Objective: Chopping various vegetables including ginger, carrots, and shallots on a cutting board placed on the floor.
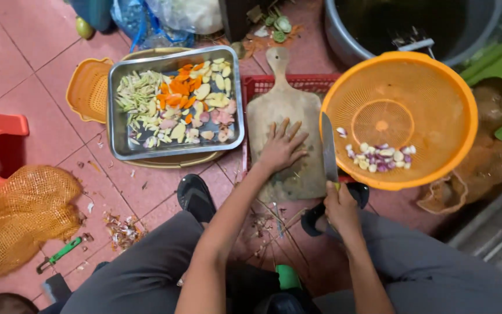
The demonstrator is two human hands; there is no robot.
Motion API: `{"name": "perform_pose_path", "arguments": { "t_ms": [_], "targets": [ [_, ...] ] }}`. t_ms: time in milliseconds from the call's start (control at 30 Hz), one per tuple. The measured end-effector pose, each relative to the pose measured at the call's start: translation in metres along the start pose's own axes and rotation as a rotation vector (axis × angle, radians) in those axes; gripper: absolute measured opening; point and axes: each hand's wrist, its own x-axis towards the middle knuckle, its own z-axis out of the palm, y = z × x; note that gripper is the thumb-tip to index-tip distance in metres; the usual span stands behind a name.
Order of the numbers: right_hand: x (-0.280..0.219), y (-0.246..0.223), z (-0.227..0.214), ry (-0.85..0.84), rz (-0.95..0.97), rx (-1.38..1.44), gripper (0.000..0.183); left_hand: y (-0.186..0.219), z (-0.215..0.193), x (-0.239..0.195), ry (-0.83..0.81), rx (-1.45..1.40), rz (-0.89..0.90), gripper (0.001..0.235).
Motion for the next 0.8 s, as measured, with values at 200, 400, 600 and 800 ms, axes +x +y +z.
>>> {"name": "perform_pose_path", "arguments": {
  "t_ms": [200, 400, 600, 800],
  "targets": [
    [-0.002, -0.007, 0.004, 0.002, -0.057, -0.112, 0.034, -0.003, 0.044, -0.065, -0.29, -0.043, -0.146, 0.04],
    [-0.005, 0.016, -0.006, -0.02, -0.118, 0.029, 0.039, -0.022, 0.019, -0.055, -0.21, -0.128, -0.172, 0.022],
    [0.031, 0.145, -0.013, 0.072, -0.331, -0.212, 0.031, -0.152, -0.061, -0.027, 0.215, -0.178, -0.442, 0.017],
    [0.088, 0.264, 0.039, 0.13, -0.847, -0.102, 0.02, -0.289, -0.154, -0.019, -0.085, 0.168, -0.893, 0.02]
  ]
}}
